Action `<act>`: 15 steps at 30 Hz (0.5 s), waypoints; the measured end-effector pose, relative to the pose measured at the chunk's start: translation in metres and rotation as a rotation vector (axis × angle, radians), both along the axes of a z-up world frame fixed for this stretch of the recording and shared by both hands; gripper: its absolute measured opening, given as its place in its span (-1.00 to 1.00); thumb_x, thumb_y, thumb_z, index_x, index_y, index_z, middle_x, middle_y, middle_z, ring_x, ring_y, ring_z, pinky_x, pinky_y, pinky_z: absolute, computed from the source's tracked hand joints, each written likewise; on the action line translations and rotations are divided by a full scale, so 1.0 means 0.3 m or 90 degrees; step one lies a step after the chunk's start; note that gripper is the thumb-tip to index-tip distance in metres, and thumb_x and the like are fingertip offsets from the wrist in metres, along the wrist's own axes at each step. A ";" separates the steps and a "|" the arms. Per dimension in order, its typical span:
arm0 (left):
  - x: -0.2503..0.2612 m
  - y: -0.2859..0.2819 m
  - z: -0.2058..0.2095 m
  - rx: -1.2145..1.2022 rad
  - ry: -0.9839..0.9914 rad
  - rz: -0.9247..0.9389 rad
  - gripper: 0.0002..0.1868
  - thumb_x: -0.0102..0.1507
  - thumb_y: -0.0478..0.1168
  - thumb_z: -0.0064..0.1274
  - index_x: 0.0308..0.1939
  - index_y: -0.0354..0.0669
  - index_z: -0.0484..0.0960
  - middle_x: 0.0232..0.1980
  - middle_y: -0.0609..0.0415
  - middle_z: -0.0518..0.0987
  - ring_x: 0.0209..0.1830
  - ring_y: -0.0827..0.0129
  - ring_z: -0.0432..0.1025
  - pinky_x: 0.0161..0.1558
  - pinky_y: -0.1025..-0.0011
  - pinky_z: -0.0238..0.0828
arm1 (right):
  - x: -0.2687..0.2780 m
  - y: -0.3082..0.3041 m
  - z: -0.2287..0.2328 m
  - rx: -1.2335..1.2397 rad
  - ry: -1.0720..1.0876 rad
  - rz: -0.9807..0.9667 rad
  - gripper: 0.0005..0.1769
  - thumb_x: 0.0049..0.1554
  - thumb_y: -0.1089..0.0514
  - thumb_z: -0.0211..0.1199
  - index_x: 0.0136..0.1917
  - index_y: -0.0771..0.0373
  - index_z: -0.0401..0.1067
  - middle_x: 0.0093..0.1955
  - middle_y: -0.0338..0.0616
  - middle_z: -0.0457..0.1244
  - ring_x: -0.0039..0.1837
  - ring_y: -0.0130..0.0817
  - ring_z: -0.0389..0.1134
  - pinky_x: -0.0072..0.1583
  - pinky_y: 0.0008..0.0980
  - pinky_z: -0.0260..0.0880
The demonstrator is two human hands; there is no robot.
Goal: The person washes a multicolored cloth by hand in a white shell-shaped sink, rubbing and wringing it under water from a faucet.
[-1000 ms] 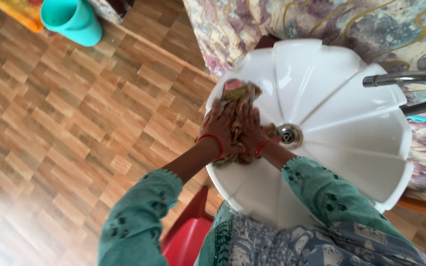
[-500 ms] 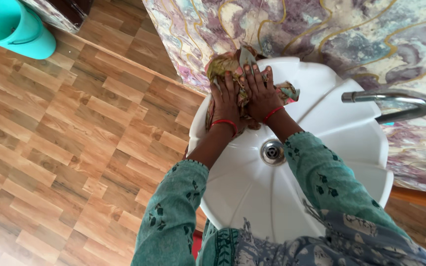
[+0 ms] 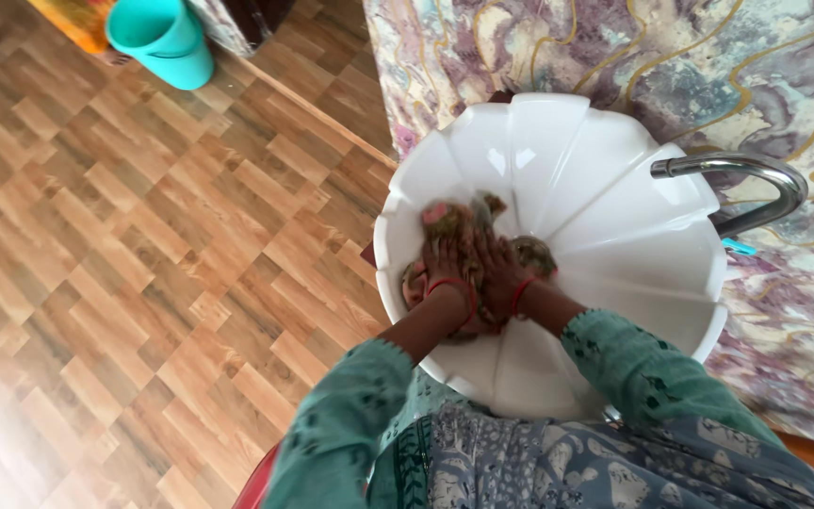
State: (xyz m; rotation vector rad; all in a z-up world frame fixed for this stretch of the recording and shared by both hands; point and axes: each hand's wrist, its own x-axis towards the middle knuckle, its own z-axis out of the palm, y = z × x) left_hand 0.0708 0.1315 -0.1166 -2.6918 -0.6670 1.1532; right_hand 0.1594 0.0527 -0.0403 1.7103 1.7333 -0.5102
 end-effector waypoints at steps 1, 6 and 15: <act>-0.057 -0.023 0.024 0.005 0.001 0.007 0.00 0.35 0.28 -0.21 0.64 -0.15 -0.30 0.71 -0.16 -0.39 0.68 -0.23 -0.53 0.41 -0.56 -0.63 | -0.052 -0.021 0.031 0.025 0.036 0.010 -0.14 0.15 -0.29 0.08 0.51 0.34 0.23 0.71 0.51 -0.53 0.71 0.45 -0.59 0.61 0.26 -0.49; -0.283 -0.027 0.406 -0.148 0.008 -0.064 0.40 0.09 0.63 -0.18 0.62 -0.32 -0.33 0.67 -0.39 -0.38 0.65 -0.30 -0.51 0.46 -0.30 -0.63 | -0.200 -0.089 -0.002 0.016 0.138 0.035 0.03 0.04 -0.22 0.19 0.61 0.37 0.03 0.63 0.59 -0.61 0.63 0.56 -0.68 0.55 0.35 -0.50; -0.129 0.160 0.440 -0.100 -0.108 -0.133 0.47 0.03 0.71 -0.18 0.59 -0.39 -0.21 0.65 -0.42 -0.30 0.65 -0.23 -0.49 0.49 -0.20 -0.72 | -0.024 0.074 -0.394 0.353 0.095 -0.021 -0.04 0.15 -0.17 0.05 0.58 0.52 -0.03 0.63 0.59 -0.37 0.63 0.59 -0.44 0.52 0.43 -0.36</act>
